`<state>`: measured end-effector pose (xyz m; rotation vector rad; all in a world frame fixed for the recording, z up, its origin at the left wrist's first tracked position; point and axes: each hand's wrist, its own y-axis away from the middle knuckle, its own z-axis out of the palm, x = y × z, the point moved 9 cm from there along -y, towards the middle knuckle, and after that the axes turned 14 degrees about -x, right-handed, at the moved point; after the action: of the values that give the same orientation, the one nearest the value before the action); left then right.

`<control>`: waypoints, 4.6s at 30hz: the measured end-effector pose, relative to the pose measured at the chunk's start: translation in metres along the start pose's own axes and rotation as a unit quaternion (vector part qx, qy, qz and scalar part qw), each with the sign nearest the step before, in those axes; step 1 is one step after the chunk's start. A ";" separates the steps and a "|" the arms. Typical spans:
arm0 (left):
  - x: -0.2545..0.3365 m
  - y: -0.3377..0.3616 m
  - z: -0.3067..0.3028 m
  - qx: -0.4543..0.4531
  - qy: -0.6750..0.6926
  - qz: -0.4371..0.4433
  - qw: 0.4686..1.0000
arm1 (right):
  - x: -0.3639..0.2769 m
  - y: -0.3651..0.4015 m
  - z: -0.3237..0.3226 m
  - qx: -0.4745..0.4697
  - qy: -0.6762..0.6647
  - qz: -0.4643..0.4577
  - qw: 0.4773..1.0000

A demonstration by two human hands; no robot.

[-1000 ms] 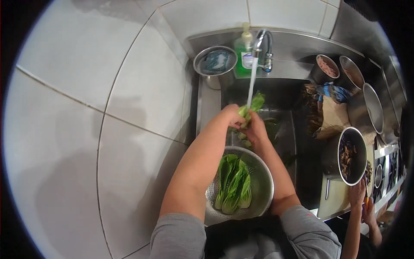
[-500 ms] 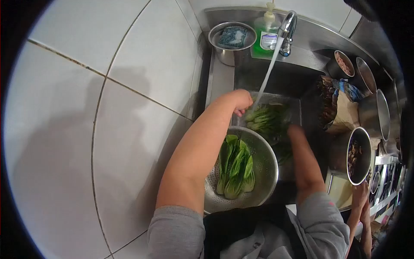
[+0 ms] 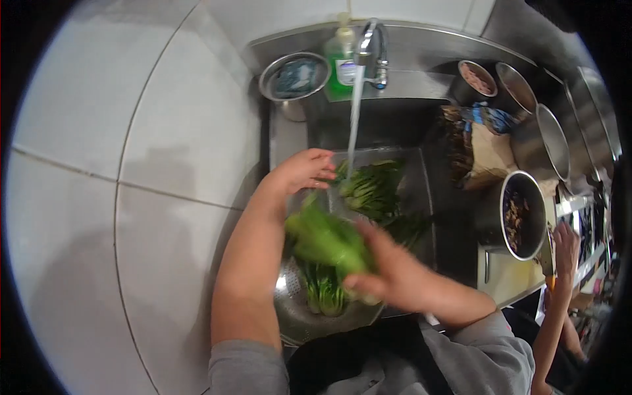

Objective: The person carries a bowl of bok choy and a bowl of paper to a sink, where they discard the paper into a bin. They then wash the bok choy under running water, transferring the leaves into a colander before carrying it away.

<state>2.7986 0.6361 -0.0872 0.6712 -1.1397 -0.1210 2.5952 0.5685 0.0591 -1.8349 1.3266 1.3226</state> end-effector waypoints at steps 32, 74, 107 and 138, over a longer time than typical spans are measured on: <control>-0.007 -0.006 -0.001 0.052 -0.051 -0.050 0.996 | 0.082 0.111 -0.188 0.038 0.299 0.195 0.933; 0.004 -0.033 0.007 0.092 -0.038 -0.027 0.995 | 0.224 -0.166 -0.048 0.182 -0.693 -0.126 0.686; -0.006 -0.039 0.026 0.016 0.001 -0.041 0.999 | 0.201 -0.159 -0.041 0.236 -0.627 -0.006 0.742; -0.003 -0.049 0.013 0.041 -0.517 -0.105 0.848 | 0.231 -0.184 0.015 0.100 -0.710 0.082 0.692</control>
<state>2.7977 0.5923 -0.1136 0.8269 -2.1126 -0.6899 2.7681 0.5579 -0.1805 -0.1331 0.6146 1.8679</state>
